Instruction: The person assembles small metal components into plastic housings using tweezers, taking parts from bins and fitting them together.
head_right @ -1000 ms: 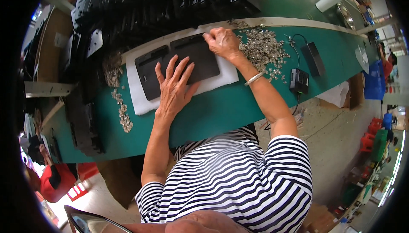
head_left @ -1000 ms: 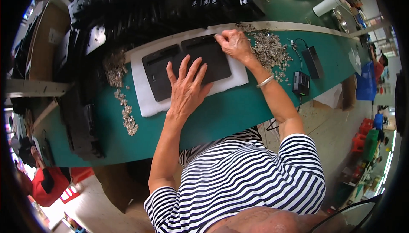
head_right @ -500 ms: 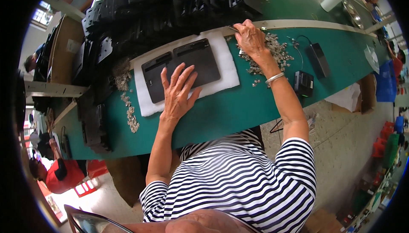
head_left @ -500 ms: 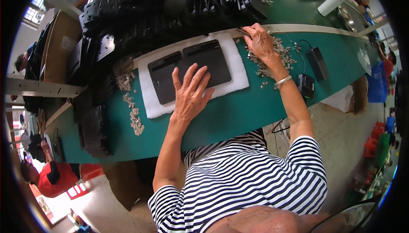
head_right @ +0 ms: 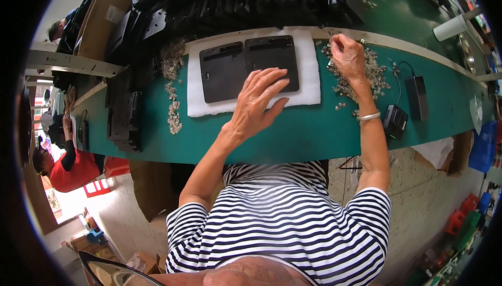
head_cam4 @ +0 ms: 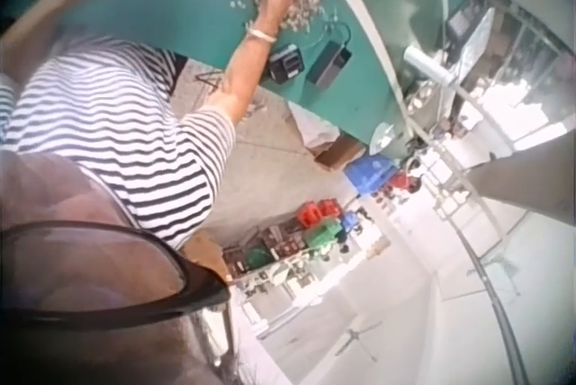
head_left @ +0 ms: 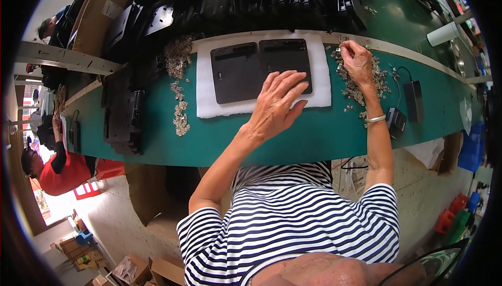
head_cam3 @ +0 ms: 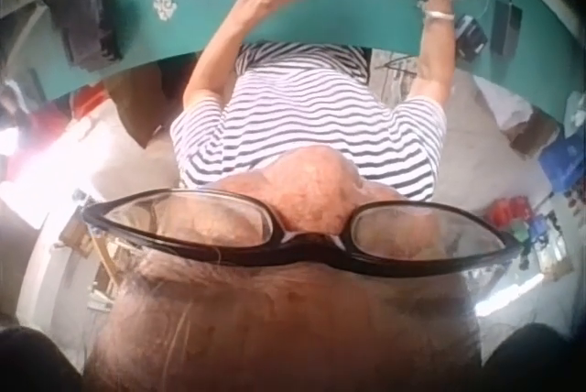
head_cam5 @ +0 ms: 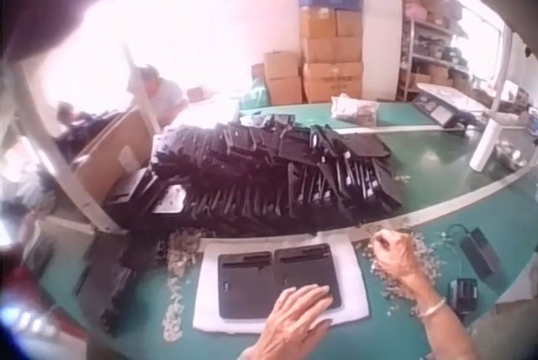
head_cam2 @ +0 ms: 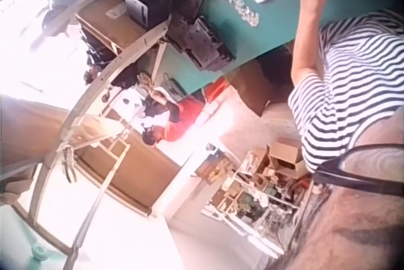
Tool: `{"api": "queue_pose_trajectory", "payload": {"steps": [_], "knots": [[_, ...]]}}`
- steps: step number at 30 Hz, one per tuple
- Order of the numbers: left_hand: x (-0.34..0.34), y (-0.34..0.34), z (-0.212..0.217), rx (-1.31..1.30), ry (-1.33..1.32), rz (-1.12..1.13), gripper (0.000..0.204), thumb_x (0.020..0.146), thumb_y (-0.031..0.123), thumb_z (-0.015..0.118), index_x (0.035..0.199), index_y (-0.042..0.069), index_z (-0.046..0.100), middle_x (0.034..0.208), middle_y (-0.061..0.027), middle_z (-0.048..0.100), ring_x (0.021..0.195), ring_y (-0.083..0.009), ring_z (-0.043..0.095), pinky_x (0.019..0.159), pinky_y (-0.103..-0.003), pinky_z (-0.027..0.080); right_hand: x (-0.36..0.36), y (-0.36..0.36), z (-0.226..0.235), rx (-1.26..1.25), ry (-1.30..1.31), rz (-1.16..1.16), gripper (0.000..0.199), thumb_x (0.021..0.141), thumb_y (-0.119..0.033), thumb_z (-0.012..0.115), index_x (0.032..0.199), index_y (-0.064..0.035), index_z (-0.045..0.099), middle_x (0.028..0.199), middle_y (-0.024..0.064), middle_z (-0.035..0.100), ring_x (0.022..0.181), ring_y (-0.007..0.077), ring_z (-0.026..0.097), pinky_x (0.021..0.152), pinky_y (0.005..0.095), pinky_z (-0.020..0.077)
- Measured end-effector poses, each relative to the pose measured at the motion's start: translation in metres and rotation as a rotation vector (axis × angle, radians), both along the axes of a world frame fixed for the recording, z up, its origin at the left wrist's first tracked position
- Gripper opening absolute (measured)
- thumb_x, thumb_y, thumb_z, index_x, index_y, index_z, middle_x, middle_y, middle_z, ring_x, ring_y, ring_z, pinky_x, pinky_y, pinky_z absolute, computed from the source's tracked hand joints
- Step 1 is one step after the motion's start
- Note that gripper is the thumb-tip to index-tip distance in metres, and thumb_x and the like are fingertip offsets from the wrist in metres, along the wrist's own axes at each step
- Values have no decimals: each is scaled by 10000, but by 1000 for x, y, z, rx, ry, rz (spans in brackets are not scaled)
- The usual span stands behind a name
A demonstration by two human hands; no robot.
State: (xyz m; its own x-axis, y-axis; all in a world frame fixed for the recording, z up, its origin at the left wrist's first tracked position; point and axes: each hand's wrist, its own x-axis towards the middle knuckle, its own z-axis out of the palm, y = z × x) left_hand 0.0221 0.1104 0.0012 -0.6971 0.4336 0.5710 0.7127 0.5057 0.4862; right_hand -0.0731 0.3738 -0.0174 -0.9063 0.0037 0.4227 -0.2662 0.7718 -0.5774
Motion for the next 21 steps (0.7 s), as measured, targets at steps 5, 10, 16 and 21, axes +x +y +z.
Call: {"api": "queue_pose_trajectory", "payload": {"steps": [5,10,16,21], "knots": [[-2,1,-1,35,7,-25,389,789,88,714,1161,43,611,1273,-121,575,1183,-323,541,996,-470,423,3,0,9,-4,59,-127,124,881,-148,637,914,-39,686,838,150,693,752,279,691,698,349,538],[1,-6,-8,18,-28,11,370,784,66,703,1136,25,599,1245,-131,573,1158,-321,542,985,-465,423,12,3,8,-1,-85,70,150,860,-129,665,968,-30,694,887,118,687,747,198,667,668,303,522],[2,-4,-6,23,-37,11,356,789,55,700,1129,16,602,1225,-139,582,1120,-323,562,956,-441,454,11,-7,3,254,7,60,127,808,-138,689,918,-77,684,860,122,652,791,321,658,701,403,538],[2,-1,-4,48,-26,-9,370,784,56,709,1134,13,597,1225,-137,588,1106,-320,570,948,-432,461,4,-2,-8,329,-22,31,116,809,-137,685,910,-82,681,846,102,641,785,322,658,701,403,540]]}}
